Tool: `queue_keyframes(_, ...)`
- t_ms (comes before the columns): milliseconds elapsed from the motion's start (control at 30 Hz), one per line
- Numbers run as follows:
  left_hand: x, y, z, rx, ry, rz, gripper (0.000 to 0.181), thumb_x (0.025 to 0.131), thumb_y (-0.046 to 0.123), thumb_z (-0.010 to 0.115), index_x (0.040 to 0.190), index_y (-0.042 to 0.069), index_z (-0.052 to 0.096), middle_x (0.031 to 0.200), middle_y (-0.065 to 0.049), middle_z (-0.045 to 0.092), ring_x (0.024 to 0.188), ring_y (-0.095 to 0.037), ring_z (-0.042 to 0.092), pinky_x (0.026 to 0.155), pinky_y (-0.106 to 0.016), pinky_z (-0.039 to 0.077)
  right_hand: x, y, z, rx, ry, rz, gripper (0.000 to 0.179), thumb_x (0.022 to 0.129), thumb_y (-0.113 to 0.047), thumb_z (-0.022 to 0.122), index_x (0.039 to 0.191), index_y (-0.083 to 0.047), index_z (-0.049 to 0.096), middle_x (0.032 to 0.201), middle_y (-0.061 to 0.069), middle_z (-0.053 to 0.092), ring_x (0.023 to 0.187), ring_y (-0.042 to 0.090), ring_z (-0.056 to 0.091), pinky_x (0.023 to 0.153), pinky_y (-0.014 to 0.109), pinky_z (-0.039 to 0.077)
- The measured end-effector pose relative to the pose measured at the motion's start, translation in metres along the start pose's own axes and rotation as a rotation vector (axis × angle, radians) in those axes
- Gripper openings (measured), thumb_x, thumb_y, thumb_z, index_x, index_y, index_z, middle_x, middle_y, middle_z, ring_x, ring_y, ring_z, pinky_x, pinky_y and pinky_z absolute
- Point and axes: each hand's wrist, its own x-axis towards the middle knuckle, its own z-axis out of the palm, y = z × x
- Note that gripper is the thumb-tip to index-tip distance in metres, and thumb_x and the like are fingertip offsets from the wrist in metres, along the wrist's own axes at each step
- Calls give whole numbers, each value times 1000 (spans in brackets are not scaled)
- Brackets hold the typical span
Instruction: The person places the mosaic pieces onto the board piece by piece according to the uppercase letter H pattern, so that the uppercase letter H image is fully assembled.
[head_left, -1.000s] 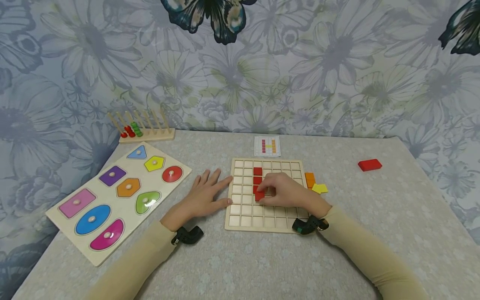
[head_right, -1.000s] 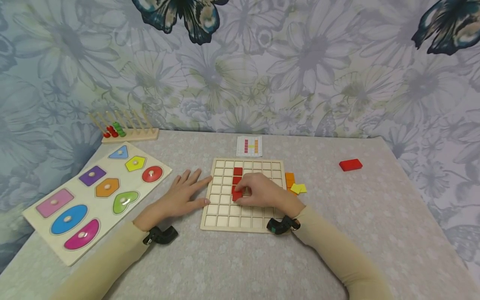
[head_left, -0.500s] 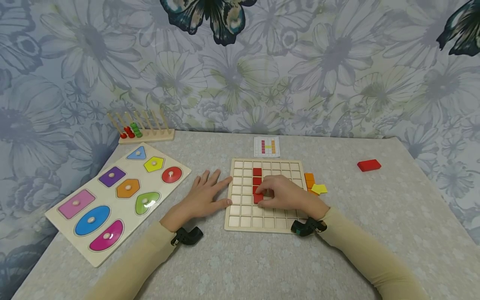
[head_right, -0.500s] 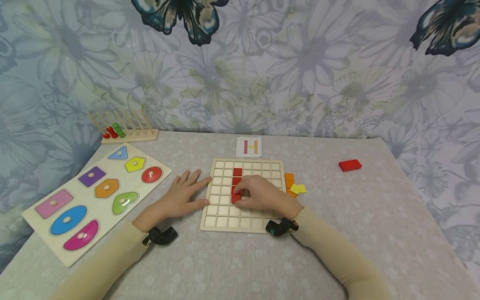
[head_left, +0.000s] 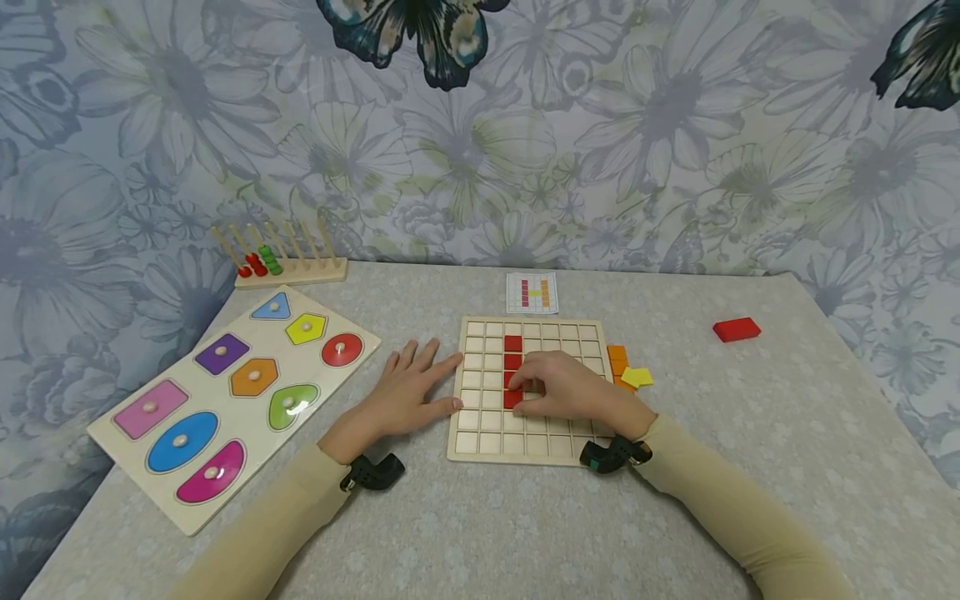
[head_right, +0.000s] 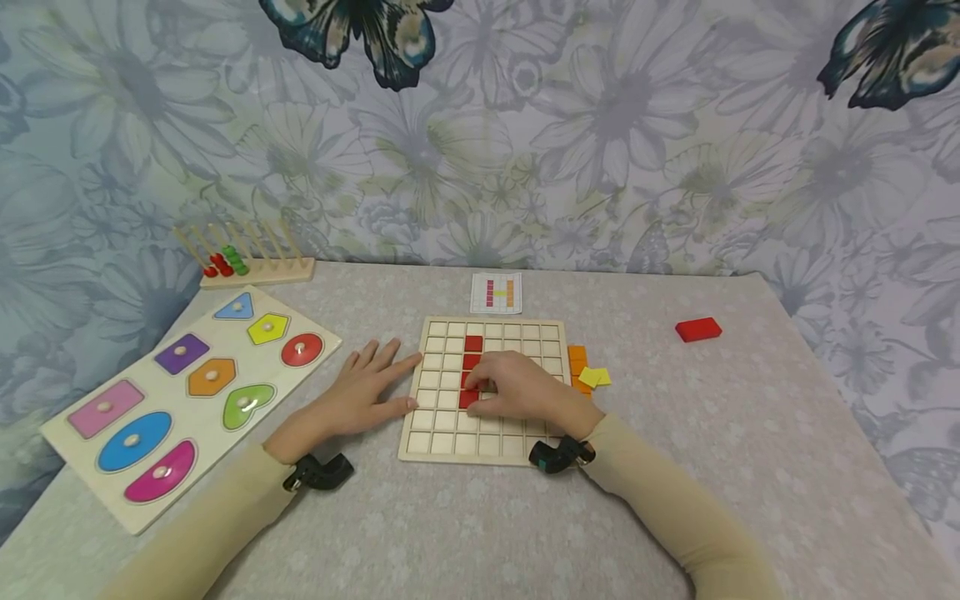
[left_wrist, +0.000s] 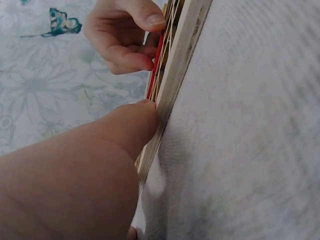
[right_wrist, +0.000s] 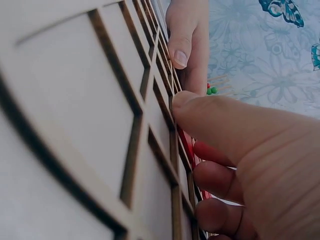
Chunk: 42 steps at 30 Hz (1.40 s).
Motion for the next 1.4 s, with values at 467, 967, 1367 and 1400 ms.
queue_keyframes(467,2,1,-1,-7,4,5,73,98,50,61,160,22,36,169,-25,18,155,-55,6,120,-75,8,0,-1,-3,18,2,28,18,86,-23,83,100,-13,78,84,-5,63,72,8,51,66,20,44)
queue_keyframes(967,2,0,-2,-11,5,7,74,98,49,62,160,21,36,169,-26,18,155,-55,6,119,-75,8,0,2,-4,47,1,38,15,87,-24,83,97,-15,76,88,-5,67,74,8,53,69,21,47)
queue_keyframes(1367,0,-2,2,-6,20,20,73,98,48,62,160,20,37,168,-27,19,154,-56,8,118,-76,9,-43,19,-35,51,95,135,13,87,-20,80,98,-13,76,83,-7,65,70,5,52,64,23,47)
queue_keyframes(1400,-1,-2,2,-8,23,23,72,98,48,62,160,19,37,168,-27,20,154,-57,8,118,-76,10,-49,22,-38,50,108,149,13,87,-19,81,98,-13,76,83,-7,65,70,5,52,64,23,47)
